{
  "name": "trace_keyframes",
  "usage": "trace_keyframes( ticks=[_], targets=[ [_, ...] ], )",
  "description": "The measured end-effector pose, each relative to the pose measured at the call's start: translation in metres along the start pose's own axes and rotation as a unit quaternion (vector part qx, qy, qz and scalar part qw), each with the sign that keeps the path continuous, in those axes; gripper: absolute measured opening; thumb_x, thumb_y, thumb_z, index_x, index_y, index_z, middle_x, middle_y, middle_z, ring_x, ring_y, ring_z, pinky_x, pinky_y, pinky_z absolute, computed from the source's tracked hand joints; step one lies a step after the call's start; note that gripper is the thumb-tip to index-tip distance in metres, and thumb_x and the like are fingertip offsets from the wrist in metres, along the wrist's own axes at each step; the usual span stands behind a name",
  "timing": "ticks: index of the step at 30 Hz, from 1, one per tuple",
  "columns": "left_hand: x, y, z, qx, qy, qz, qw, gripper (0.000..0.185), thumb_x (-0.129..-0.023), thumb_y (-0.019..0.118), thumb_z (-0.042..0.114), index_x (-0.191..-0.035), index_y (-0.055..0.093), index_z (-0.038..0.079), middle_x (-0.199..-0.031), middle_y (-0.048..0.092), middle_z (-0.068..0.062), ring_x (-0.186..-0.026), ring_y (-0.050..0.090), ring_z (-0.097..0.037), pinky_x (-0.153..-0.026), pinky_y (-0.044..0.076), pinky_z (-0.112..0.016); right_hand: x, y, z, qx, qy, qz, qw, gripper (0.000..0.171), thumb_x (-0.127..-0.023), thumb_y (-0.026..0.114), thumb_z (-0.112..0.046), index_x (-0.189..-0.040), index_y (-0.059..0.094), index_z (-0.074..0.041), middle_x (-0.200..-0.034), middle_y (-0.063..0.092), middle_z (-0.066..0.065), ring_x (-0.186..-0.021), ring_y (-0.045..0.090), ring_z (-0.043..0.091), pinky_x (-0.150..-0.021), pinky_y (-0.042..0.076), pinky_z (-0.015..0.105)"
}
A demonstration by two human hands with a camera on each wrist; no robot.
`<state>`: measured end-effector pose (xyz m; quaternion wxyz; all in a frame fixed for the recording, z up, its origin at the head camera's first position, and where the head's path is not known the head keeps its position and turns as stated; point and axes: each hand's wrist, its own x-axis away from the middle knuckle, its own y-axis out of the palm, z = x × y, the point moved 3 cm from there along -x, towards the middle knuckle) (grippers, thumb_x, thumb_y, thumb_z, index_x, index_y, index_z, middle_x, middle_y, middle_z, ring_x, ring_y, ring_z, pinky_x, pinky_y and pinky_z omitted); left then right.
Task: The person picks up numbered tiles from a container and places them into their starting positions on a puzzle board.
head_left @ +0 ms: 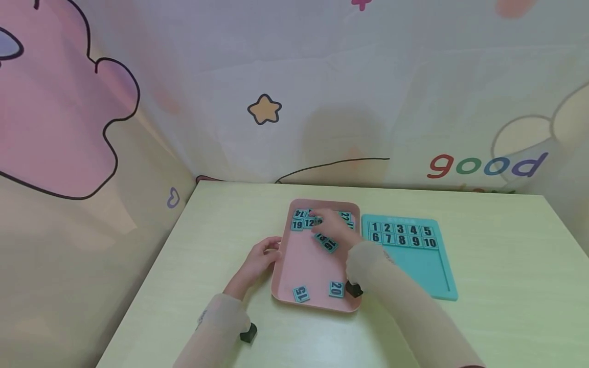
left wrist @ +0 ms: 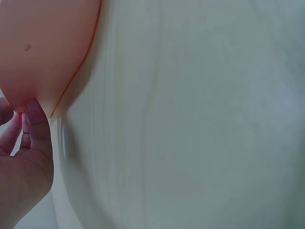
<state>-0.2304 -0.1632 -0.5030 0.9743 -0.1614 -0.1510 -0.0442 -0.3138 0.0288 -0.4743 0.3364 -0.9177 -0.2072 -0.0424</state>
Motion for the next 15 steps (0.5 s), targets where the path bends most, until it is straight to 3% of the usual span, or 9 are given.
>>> trace_keyframes(
  ticks=[6,15],
  targets=[
    [0.0,0.001,0.001,-0.003,0.003,0.0,1.0,0.037,-0.087,0.049,0.011,-0.124,0.047,0.012,-0.11,0.051,-0.008,-0.096,0.049,-0.019,-0.089,0.043,-0.032,0.002,0.007,0.003,0.075,0.007,0.0,0.997,0.047,-0.083,0.057,-0.019,-0.129,0.045,-0.019,-0.134,0.042,0.003,-0.111,0.046,0.021,-0.1,0.033,0.041],
    [0.0,0.0,0.001,0.001,0.007,0.003,1.0,0.037,-0.086,0.05,0.01,-0.123,0.048,0.011,-0.109,0.051,-0.009,-0.095,0.05,-0.019,-0.086,0.044,-0.031,0.005,0.015,0.002,0.076,0.009,0.023,0.997,0.048,-0.08,0.06,-0.015,-0.126,0.049,-0.021,-0.127,0.047,0.0,-0.102,0.048,0.019,-0.092,0.041,0.037]
  ],
)
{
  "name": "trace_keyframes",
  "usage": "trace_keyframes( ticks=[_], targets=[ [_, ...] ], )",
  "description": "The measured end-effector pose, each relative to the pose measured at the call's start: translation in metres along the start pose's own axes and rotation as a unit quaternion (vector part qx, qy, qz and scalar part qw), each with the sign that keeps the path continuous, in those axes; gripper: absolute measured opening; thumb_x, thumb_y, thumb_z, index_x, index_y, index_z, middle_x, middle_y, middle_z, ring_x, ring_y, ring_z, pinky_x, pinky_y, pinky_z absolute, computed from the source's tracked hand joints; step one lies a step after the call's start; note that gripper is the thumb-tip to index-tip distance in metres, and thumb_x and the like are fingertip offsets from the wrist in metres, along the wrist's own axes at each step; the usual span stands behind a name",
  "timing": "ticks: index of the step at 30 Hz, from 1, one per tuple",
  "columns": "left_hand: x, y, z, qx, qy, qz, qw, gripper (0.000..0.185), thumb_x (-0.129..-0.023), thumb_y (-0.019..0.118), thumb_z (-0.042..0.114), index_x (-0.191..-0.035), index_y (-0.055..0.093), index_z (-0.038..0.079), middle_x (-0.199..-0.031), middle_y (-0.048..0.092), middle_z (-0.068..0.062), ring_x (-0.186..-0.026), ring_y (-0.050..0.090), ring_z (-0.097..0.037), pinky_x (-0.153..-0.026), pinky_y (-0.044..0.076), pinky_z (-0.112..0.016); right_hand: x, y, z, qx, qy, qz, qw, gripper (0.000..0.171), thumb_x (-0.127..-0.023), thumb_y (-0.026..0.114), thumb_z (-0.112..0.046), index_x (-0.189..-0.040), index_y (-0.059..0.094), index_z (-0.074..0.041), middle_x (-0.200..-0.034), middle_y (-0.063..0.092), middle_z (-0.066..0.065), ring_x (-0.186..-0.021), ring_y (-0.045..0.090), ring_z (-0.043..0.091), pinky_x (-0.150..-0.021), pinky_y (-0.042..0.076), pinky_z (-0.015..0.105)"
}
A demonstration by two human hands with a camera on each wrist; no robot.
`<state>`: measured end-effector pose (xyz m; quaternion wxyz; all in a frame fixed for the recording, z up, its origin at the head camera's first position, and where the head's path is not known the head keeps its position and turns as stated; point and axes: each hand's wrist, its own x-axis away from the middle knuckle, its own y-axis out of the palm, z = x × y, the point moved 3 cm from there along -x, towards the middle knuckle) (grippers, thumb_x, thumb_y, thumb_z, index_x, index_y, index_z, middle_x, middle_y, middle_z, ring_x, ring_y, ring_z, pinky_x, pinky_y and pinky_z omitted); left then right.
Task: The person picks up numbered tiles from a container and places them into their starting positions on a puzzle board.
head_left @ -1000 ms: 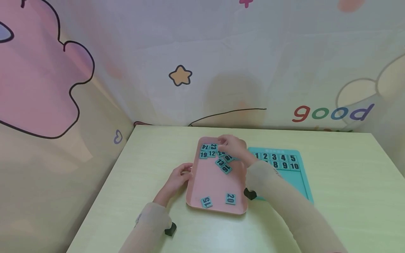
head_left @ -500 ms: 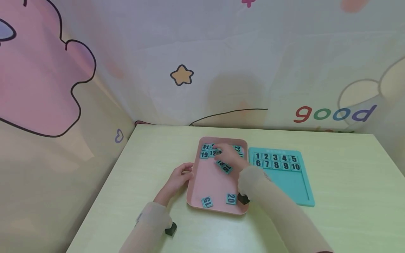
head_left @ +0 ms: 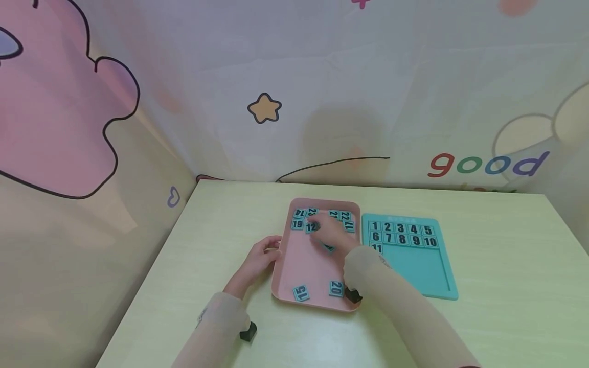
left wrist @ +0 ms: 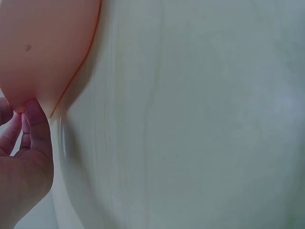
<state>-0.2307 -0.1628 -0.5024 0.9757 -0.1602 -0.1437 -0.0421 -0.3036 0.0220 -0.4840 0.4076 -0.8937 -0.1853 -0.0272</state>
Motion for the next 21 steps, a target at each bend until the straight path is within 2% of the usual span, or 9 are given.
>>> trace_keyframes(
  ticks=[5,10,16,21],
  targets=[
    [0.0,0.0,0.001,-0.002,0.002,0.0,1.0,0.037,-0.087,0.049,0.01,-0.123,0.048,0.01,-0.109,0.051,-0.009,-0.094,0.05,-0.019,-0.085,0.044,-0.03,-0.001,0.005,0.0,0.038,-0.008,0.007,0.999,0.047,-0.079,0.061,-0.015,-0.124,0.051,-0.02,-0.122,0.045,-0.001,-0.096,0.046,0.018,-0.083,0.042,0.03],
    [0.0,-0.001,0.001,-0.003,0.008,0.001,1.0,0.036,-0.087,0.049,0.009,-0.123,0.048,0.009,-0.108,0.051,-0.01,-0.093,0.05,-0.019,-0.084,0.045,-0.03,0.001,0.009,-0.002,0.051,-0.008,0.007,0.999,0.038,-0.078,0.062,-0.017,-0.116,0.058,-0.017,-0.117,0.049,0.0,-0.095,0.048,0.017,-0.088,0.042,0.034],
    [0.0,-0.001,0.001,-0.003,0.003,0.002,1.0,0.037,-0.086,0.05,0.01,-0.123,0.048,0.01,-0.108,0.052,-0.008,-0.095,0.049,-0.019,-0.087,0.044,-0.032,0.003,0.013,-0.004,0.085,-0.012,0.013,0.996,0.038,-0.078,0.058,-0.013,-0.116,0.058,-0.016,-0.12,0.05,0.002,-0.099,0.047,0.017,-0.094,0.039,0.036],
    [0.0,-0.001,0.0,-0.001,0.002,0.002,1.0,0.037,-0.086,0.05,0.01,-0.123,0.048,0.01,-0.109,0.052,-0.009,-0.095,0.049,-0.019,-0.087,0.043,-0.032,0.004,0.014,-0.007,0.086,-0.01,0.015,0.996,0.037,-0.08,0.057,-0.012,-0.117,0.057,-0.015,-0.118,0.052,0.001,-0.102,0.045,0.016,-0.097,0.036,0.036]
  ],
)
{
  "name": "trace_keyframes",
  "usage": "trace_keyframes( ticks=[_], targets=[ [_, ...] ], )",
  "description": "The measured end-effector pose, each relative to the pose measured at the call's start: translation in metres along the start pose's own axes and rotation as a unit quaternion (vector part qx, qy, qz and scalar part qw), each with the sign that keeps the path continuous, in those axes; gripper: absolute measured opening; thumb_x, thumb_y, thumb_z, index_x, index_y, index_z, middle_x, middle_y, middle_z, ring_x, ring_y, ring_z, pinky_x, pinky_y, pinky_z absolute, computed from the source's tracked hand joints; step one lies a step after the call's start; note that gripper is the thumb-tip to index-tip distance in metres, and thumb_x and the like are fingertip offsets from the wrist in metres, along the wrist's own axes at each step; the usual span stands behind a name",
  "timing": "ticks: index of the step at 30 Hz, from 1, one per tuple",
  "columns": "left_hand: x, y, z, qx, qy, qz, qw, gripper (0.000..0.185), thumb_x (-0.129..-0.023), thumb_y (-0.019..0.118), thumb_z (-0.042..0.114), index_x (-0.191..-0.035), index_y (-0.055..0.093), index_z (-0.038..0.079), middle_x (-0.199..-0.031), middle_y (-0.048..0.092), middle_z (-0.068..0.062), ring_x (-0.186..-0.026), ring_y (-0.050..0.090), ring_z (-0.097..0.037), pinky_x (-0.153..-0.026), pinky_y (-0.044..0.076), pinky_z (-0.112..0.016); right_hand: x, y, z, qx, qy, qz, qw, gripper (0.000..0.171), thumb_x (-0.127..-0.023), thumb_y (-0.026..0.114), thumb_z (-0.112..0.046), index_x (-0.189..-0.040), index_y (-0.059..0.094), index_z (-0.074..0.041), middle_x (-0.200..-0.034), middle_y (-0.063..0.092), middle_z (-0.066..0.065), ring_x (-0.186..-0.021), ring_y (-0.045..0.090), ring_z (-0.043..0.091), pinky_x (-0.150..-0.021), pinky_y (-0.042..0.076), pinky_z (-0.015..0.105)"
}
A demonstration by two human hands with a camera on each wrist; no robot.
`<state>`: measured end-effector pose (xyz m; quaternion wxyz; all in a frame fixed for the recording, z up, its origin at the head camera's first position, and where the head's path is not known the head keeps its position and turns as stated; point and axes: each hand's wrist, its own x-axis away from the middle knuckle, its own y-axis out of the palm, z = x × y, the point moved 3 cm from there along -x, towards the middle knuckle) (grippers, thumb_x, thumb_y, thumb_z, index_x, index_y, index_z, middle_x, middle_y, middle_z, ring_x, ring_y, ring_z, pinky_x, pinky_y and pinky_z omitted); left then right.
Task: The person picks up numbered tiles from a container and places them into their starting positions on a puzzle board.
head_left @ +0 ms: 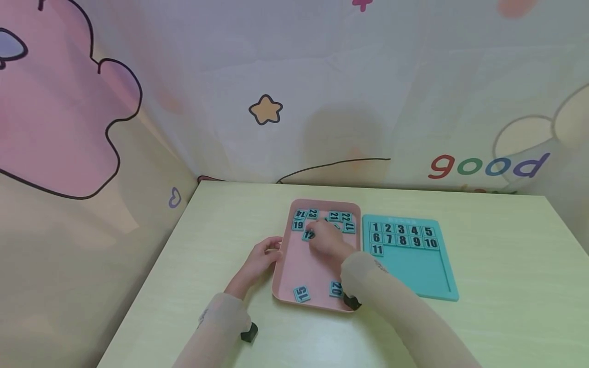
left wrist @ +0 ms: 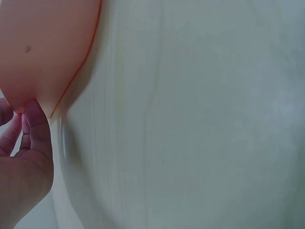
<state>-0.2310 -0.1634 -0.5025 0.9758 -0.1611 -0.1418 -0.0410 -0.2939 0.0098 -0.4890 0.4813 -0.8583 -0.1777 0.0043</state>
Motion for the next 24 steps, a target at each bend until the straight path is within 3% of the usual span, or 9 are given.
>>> trace_keyframes(
  ticks=[5,8,18,24],
  targets=[
    [-0.002,0.001,-0.001,-0.004,-0.001,-0.001,1.0,0.036,-0.087,0.05,0.011,-0.123,0.048,0.011,-0.109,0.052,-0.009,-0.095,0.049,-0.019,-0.087,0.043,-0.031,0.003,-0.007,-0.005,-0.03,0.014,-0.005,0.999,0.039,-0.081,0.059,-0.016,-0.12,0.055,-0.017,-0.118,0.053,0.0,-0.096,0.049,0.016,-0.086,0.043,0.03],
    [-0.001,0.0,0.0,-0.003,0.002,-0.001,1.0,0.036,-0.087,0.051,0.011,-0.123,0.048,0.01,-0.109,0.052,-0.009,-0.094,0.05,-0.018,-0.086,0.044,-0.03,0.004,-0.017,-0.013,-0.039,0.008,-0.004,0.999,0.04,-0.082,0.059,-0.018,-0.122,0.054,-0.017,-0.121,0.053,0.001,-0.097,0.051,0.017,-0.085,0.045,0.032],
    [0.002,-0.001,0.002,0.007,0.004,-0.004,1.0,0.037,-0.087,0.05,0.012,-0.124,0.047,0.009,-0.111,0.052,-0.01,-0.096,0.049,-0.019,-0.088,0.043,-0.033,0.022,-0.057,-0.04,-0.022,-0.072,-0.015,0.997,0.042,-0.08,0.063,-0.018,-0.12,0.055,-0.01,-0.123,0.054,0.005,-0.108,0.053,0.019,-0.091,0.044,0.035],
    [0.0,0.001,0.001,-0.002,-0.002,-0.003,1.0,0.037,-0.087,0.05,0.011,-0.124,0.048,0.011,-0.109,0.052,-0.009,-0.096,0.049,-0.02,-0.088,0.044,-0.032,0.042,-0.083,-0.034,0.005,-0.113,-0.013,0.993,0.039,-0.079,0.063,-0.017,-0.117,0.057,-0.01,-0.126,0.051,0.007,-0.112,0.049,0.022,-0.092,0.042,0.037]
  ],
)
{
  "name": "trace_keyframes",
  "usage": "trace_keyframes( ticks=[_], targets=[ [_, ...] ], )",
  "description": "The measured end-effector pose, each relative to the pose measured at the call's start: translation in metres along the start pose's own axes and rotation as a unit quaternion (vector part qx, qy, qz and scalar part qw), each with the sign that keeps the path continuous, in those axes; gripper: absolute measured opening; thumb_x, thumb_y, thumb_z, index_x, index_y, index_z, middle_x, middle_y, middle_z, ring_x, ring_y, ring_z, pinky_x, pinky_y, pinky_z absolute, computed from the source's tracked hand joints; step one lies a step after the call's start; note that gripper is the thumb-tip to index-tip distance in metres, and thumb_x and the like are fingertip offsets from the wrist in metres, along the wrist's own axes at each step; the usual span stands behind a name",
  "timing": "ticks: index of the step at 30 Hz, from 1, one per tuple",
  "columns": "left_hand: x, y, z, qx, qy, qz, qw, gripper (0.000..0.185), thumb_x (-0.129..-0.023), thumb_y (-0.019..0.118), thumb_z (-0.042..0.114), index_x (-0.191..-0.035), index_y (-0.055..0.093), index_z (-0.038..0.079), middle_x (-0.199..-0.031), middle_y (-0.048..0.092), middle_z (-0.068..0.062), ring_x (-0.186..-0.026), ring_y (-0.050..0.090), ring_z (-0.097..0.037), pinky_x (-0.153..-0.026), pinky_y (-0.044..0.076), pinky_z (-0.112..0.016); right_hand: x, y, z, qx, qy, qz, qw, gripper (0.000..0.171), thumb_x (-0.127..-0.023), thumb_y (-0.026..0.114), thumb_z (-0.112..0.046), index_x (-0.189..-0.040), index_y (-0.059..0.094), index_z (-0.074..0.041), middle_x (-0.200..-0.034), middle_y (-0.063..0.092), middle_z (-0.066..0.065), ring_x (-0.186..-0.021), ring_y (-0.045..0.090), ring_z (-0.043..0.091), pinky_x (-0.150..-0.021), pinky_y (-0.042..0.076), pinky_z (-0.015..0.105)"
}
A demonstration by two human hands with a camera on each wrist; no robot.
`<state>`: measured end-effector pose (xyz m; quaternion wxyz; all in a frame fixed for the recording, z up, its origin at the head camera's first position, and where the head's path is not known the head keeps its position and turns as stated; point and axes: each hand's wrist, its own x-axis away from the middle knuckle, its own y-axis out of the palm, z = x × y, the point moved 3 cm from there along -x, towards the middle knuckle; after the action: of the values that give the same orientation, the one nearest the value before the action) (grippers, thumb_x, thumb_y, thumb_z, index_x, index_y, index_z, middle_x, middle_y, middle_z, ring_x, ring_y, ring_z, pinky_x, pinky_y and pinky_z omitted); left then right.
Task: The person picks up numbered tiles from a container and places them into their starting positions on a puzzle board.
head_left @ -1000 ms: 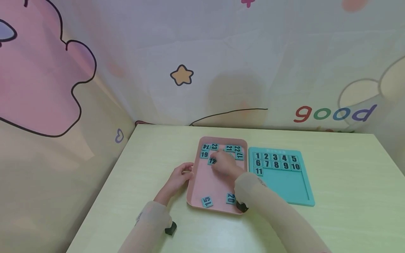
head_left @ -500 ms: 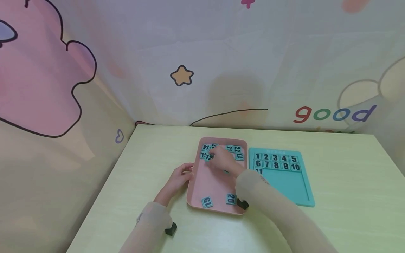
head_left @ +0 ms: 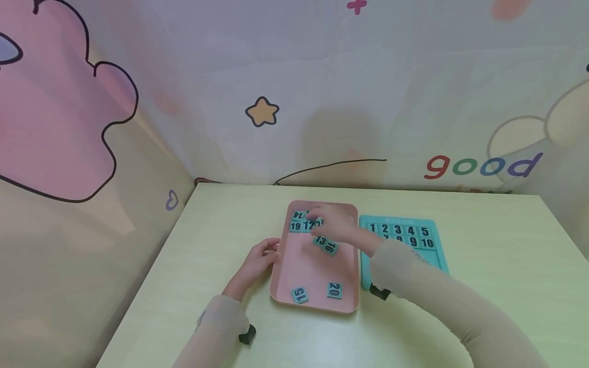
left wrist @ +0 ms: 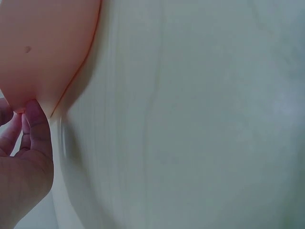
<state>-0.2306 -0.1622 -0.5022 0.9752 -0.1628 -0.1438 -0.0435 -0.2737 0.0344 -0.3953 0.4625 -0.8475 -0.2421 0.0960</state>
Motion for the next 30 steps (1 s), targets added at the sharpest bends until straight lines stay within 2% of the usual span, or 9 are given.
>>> trace_keyframes(
  ticks=[4,7,11,15,24,30],
  targets=[
    [0.0,0.001,0.0,0.0,-0.003,0.001,1.0,0.037,-0.086,0.05,0.011,-0.124,0.047,0.012,-0.11,0.051,-0.008,-0.095,0.049,-0.019,-0.087,0.044,-0.031,0.015,-0.015,0.017,0.004,-0.006,0.008,1.0,0.038,-0.078,0.063,-0.015,-0.116,0.058,-0.01,-0.126,0.05,0.009,-0.112,0.048,0.025,-0.091,0.043,0.039],
    [0.003,0.0,0.003,0.0,-0.006,-0.001,1.0,0.038,-0.087,0.05,0.011,-0.125,0.047,0.011,-0.111,0.051,-0.009,-0.096,0.049,-0.019,-0.088,0.044,-0.032,0.027,-0.024,0.035,-0.012,0.0,0.013,1.0,0.038,-0.078,0.063,-0.014,-0.115,0.058,-0.007,-0.122,0.05,0.012,-0.095,0.053,0.023,-0.079,0.047,0.036],
    [0.001,0.0,0.0,0.007,0.005,-0.004,1.0,0.038,-0.086,0.05,0.009,-0.125,0.046,0.009,-0.111,0.051,-0.011,-0.094,0.049,-0.019,-0.085,0.045,-0.031,0.041,-0.032,0.064,-0.022,0.01,0.024,0.999,0.037,-0.078,0.063,-0.014,-0.114,0.058,-0.005,-0.11,0.054,0.011,-0.081,0.052,0.021,-0.067,0.046,0.03],
    [-0.003,0.0,-0.005,0.009,0.021,0.001,0.9997,0.038,-0.085,0.05,0.007,-0.123,0.048,0.007,-0.109,0.052,-0.012,-0.091,0.051,-0.019,-0.081,0.046,-0.029,0.053,-0.035,0.09,-0.016,0.026,0.033,0.999,0.037,-0.079,0.063,-0.013,-0.115,0.058,-0.004,-0.104,0.055,0.01,-0.088,0.052,0.024,-0.072,0.048,0.033],
    [-0.002,0.001,-0.005,0.0,0.004,0.003,1.0,0.037,-0.086,0.05,0.01,-0.123,0.048,0.012,-0.109,0.052,-0.008,-0.094,0.05,-0.019,-0.084,0.045,-0.03,0.078,-0.039,0.122,0.014,0.035,0.036,0.999,0.034,-0.079,0.062,-0.009,-0.112,0.058,0.0,-0.105,0.055,0.017,-0.094,0.053,0.031,-0.078,0.047,0.043],
    [-0.003,0.001,-0.004,0.001,0.006,0.0,1.0,0.037,-0.087,0.05,0.01,-0.124,0.048,0.011,-0.111,0.051,-0.009,-0.095,0.049,-0.019,-0.084,0.045,-0.029,0.086,-0.031,0.144,0.03,0.044,0.036,0.998,0.033,-0.079,0.062,-0.009,-0.11,0.059,-0.001,-0.109,0.055,0.018,-0.099,0.051,0.033,-0.084,0.043,0.049]
  ],
)
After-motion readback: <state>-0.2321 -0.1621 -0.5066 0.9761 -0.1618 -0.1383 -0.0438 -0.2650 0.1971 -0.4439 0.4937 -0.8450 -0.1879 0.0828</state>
